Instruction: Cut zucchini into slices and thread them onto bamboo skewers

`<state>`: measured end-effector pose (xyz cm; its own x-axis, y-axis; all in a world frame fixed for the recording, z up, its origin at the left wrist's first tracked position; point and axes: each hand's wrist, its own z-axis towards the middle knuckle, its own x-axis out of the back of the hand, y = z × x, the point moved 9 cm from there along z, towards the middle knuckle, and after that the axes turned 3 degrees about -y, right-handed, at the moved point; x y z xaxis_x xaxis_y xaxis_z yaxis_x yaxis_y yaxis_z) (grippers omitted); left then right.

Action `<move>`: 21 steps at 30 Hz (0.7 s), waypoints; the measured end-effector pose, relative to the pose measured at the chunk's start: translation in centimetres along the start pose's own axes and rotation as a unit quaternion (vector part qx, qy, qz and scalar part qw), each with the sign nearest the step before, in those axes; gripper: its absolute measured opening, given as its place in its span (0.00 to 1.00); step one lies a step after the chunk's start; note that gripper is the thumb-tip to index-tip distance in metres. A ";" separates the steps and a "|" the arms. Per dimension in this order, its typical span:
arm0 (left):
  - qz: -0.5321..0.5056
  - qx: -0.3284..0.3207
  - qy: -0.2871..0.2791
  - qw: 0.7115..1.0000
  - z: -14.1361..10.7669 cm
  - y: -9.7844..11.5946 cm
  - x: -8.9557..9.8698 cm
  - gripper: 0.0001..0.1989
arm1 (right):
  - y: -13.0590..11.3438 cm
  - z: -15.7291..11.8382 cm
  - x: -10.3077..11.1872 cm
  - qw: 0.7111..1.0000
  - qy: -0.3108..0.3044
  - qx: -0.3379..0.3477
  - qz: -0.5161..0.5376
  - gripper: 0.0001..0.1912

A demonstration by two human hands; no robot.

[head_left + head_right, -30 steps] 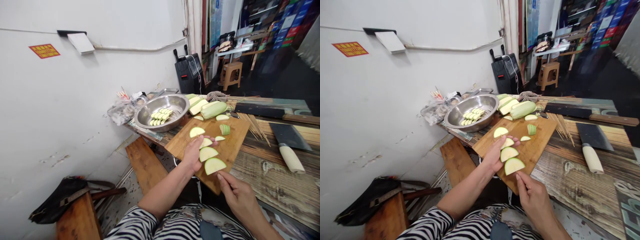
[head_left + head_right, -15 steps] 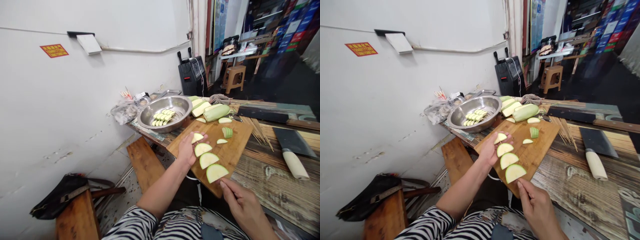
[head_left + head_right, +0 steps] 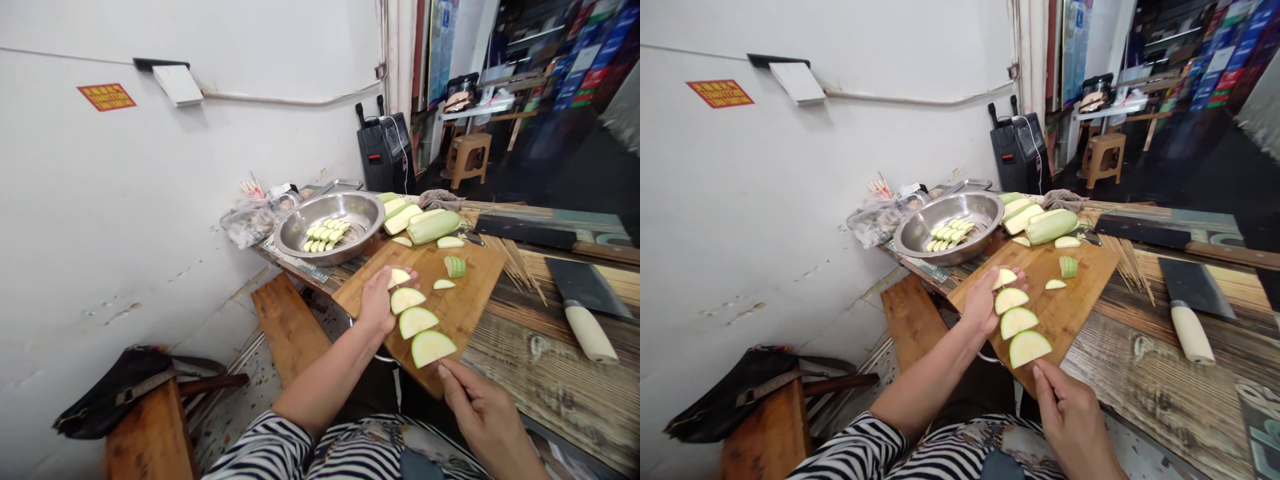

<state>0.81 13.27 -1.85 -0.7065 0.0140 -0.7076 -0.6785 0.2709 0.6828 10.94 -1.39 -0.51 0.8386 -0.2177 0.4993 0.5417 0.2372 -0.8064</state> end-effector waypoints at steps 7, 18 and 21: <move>0.004 0.022 -0.010 1.000 0.0 -0.3 -0.1 0.13 | 0.0 0.4 0.6 0.998 0.026 0.030 -0.049 0.16; 0.086 -0.027 -0.036 0.995 -1.5 3.7 2.2 0.17 | -0.5 0.8 3.6 0.959 0.066 0.180 -0.210 0.13; 0.154 -0.123 -0.012 0.980 -2.7 6.5 4.3 0.18 | -0.6 2.0 5.2 0.932 0.081 0.200 -0.290 0.13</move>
<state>-7.21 12.54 0.02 -0.8824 0.0825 -0.4632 -0.4640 0.0102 0.8858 15.10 -0.82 3.23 0.3962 -0.5512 0.7343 0.9064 0.3622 -0.2173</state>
